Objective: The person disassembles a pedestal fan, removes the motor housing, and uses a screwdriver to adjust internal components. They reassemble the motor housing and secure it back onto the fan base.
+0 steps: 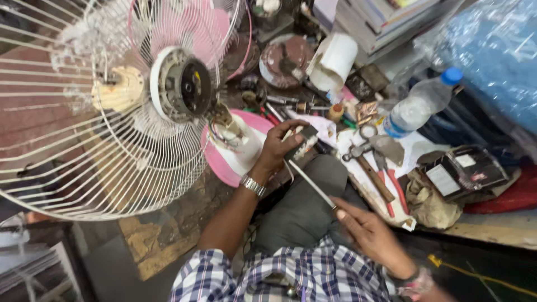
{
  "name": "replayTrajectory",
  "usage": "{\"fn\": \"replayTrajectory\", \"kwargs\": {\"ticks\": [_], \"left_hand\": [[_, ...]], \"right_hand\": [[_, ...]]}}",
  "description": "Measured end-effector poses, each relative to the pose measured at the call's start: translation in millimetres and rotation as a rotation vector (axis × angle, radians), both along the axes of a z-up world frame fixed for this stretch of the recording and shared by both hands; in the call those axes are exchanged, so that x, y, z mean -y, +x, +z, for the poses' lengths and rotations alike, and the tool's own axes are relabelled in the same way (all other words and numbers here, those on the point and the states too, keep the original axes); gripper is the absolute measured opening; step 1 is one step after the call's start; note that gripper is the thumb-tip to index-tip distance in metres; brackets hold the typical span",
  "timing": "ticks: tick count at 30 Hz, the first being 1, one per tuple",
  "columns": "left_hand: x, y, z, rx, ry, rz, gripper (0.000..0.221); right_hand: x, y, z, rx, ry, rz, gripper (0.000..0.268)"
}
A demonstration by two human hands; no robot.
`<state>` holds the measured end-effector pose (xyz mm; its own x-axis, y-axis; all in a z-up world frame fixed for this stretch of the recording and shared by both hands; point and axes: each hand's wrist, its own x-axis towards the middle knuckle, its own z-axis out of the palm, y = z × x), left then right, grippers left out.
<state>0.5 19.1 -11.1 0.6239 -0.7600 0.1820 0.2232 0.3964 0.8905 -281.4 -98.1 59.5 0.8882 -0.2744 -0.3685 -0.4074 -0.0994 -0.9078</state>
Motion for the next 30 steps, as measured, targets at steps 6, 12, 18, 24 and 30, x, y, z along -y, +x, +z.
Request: {"fn": "replayTrajectory", "kwargs": {"ticks": [6,12,18,24,30], "left_hand": [[3.8,-9.4,3.1,-0.331,-0.08,-0.08,0.039],[7.9,-1.4,-3.7,-0.05,0.014,0.033,0.034],[19.2,1.0,-18.6,-0.205,0.023,0.05,0.033],[19.7,3.1,-11.2,-0.762,-0.131,-0.045,0.034],[26.8,-20.6,-18.8,-0.995,-0.173,-0.154,0.051]], "right_hand": [[34.3,0.0,46.4,0.184,-1.181,0.303,0.044],[18.6,12.8,52.7,-0.291,-0.708,0.284,0.051],[73.3,-48.2,73.2,-0.112,-0.912,0.221,0.051],[73.5,-82.6,46.6,0.046,-0.536,-0.096,0.046],[48.9,-82.6,2.9,0.101,-0.279,-0.301,0.047]]}}
